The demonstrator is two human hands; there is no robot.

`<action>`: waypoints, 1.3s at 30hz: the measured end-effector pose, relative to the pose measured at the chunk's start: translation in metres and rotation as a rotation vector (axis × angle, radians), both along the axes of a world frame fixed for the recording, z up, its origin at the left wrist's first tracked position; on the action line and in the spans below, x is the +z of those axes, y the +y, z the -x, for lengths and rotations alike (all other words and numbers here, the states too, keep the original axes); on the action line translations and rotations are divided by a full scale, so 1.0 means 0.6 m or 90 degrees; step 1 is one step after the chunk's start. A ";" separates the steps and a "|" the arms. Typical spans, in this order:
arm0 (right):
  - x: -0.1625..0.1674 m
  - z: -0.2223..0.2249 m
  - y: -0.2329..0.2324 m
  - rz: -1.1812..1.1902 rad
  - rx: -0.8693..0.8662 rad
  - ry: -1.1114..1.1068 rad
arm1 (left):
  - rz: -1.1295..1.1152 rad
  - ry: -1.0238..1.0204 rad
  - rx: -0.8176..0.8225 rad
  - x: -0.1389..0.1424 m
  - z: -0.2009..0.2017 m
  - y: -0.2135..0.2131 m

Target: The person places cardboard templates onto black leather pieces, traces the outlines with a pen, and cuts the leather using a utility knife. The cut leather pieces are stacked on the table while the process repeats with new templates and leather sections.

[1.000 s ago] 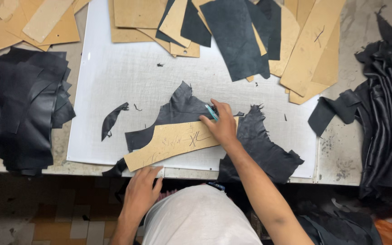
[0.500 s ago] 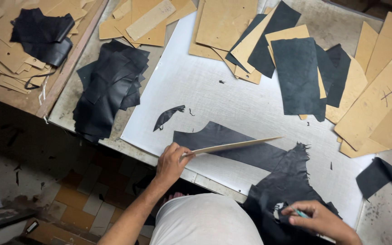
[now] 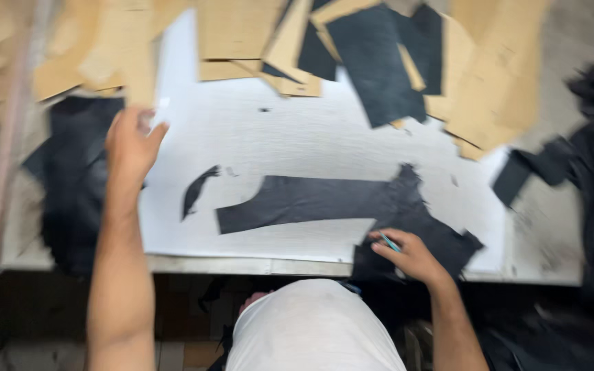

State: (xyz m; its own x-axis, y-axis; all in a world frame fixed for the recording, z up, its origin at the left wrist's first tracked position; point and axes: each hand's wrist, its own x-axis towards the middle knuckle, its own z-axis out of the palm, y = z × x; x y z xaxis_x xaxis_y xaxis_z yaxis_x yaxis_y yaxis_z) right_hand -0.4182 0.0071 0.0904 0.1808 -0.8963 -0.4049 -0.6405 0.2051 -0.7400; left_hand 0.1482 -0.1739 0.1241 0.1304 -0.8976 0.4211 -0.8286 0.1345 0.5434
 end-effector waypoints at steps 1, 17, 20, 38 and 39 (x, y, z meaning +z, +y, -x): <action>-0.006 0.021 0.004 0.021 -0.023 -0.034 | -0.119 0.057 -0.020 -0.026 0.035 0.032; -0.053 0.360 -0.084 0.536 -0.444 0.324 | -0.491 0.002 -0.026 -0.069 0.194 0.334; -0.035 0.377 -0.118 0.563 -0.481 0.371 | -0.314 0.013 -0.197 -0.038 0.295 0.319; 0.109 0.061 -0.041 0.126 0.021 -0.272 | -0.598 0.200 -0.442 0.019 0.298 0.296; 0.093 0.060 -0.047 0.110 -0.040 -0.250 | -0.578 0.220 -0.397 0.018 0.272 0.292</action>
